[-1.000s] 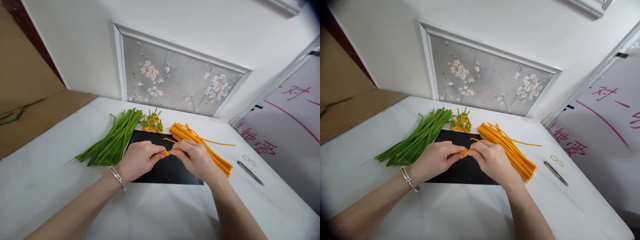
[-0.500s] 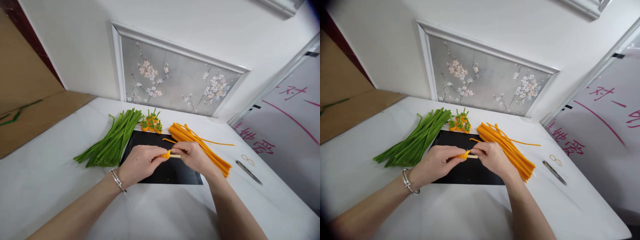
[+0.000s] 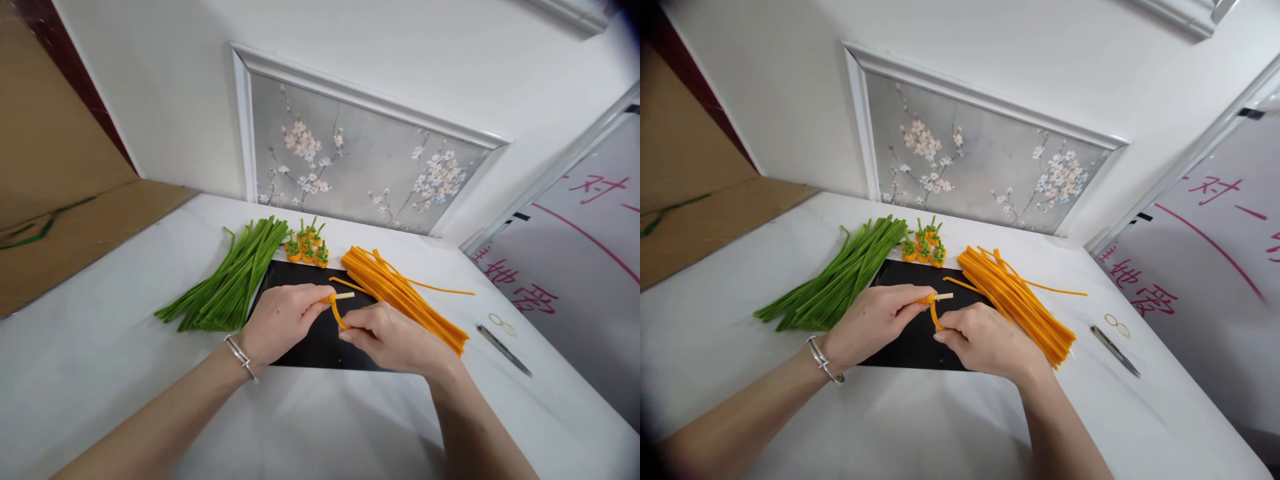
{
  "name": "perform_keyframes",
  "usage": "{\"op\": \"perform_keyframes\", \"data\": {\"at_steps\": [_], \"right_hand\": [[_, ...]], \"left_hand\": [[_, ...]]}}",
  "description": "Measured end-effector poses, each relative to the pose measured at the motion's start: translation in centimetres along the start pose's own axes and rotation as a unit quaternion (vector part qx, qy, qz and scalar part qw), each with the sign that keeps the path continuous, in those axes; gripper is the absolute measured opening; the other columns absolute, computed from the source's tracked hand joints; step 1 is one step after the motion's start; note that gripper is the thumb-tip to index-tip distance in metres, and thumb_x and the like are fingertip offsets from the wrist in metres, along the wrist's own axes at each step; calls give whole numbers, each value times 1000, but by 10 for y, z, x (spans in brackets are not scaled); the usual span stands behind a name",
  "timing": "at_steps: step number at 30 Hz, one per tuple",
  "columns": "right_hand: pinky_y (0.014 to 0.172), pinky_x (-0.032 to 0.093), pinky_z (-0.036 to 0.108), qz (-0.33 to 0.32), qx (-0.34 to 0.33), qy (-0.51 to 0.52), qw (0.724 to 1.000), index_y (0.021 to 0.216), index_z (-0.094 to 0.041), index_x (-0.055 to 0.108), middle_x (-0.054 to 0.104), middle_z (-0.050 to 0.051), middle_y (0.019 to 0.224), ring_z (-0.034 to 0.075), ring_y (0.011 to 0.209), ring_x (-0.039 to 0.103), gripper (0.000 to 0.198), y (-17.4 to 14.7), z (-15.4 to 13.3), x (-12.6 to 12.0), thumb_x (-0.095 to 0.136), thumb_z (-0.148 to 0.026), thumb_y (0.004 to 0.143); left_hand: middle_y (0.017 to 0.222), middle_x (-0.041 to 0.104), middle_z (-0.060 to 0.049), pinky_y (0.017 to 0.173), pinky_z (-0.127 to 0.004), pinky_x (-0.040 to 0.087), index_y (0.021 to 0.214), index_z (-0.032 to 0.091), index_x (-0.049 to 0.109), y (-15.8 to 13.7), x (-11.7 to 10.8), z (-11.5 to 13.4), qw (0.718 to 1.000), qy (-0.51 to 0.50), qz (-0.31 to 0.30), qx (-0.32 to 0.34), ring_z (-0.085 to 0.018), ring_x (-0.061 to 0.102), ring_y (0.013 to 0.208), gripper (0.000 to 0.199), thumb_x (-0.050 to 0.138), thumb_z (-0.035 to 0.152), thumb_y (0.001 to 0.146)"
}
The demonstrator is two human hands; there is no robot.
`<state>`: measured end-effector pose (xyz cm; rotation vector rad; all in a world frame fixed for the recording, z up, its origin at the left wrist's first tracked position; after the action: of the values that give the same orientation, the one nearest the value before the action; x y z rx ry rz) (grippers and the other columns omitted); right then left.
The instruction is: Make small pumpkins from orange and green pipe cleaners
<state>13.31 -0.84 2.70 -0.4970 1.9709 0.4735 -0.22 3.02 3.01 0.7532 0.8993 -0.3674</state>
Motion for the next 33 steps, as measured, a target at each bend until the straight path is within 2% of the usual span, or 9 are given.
{"op": "perform_keyframes", "data": {"at_steps": [7, 13, 17, 20, 26, 30, 33], "right_hand": [[52, 28, 24, 33, -8, -40, 999, 63, -19, 47, 42, -5, 57, 10, 52, 36, 31, -4, -9, -10, 48, -25, 94], [59, 40, 23, 144, -20, 11, 989, 82, -20, 63, 64, 1, 74, 12, 63, 57, 21, -3, -5, -22, 47, -26, 95], [66, 45, 26, 210, -7, 29, 977, 82, -21, 66, 68, 2, 78, 15, 70, 62, 19, -2, 5, -28, 52, -28, 93], [63, 45, 25, 235, 21, 29, 971, 78, -21, 67, 68, 0, 74, 14, 66, 61, 18, -1, 13, -31, 57, -30, 90], [51, 38, 23, 216, 60, 51, 973, 72, -20, 65, 58, -3, 59, 10, 51, 49, 26, 4, 25, -26, 56, -36, 90], [47, 31, 22, 184, 65, 65, 979, 61, -19, 55, 44, -5, 53, 9, 49, 37, 37, 6, 29, -19, 52, -38, 92], [45, 28, 22, 162, 70, 64, 982, 56, -19, 47, 36, -5, 52, 9, 48, 32, 42, 7, 32, -14, 49, -39, 93]], "left_hand": [[82, 71, 4, 63, -23, 41, 103, 29, 66, 0, 2, -1, 998, 46, -31, -5, -15, 65, 76, 21, 51, 22, 91], [80, 71, 4, 63, -25, 40, 102, 28, 67, 0, 4, 3, 997, 65, -42, 28, -16, 65, 74, 19, 52, 31, 91], [81, 72, 3, 63, -25, 40, 99, 26, 69, 0, 4, 8, 996, 70, -39, 48, -16, 65, 74, 20, 53, 36, 91], [76, 71, 3, 61, -25, 38, 93, 26, 70, 0, 3, 11, 995, 68, -36, 59, -16, 64, 71, 19, 54, 36, 90], [64, 66, 4, 57, -23, 35, 77, 24, 69, 0, 1, 15, 995, 56, -16, 81, -12, 58, 62, 21, 56, 34, 89], [61, 63, 4, 57, -23, 36, 75, 22, 68, -1, 0, 17, 994, 41, -4, 97, -12, 57, 61, 20, 57, 32, 89], [67, 67, 2, 59, -23, 39, 78, 21, 68, -2, -1, 16, 995, 9, 16, 94, -12, 59, 64, 16, 58, 28, 89]]}}
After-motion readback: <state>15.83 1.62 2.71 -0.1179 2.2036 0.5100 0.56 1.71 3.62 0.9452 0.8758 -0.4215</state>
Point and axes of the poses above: each hand's wrist, its own y-axis towards the middle knuckle, its own x-axis out of the palm, z = x × y, the point moved 6 cm from there along y, towards the middle knuckle
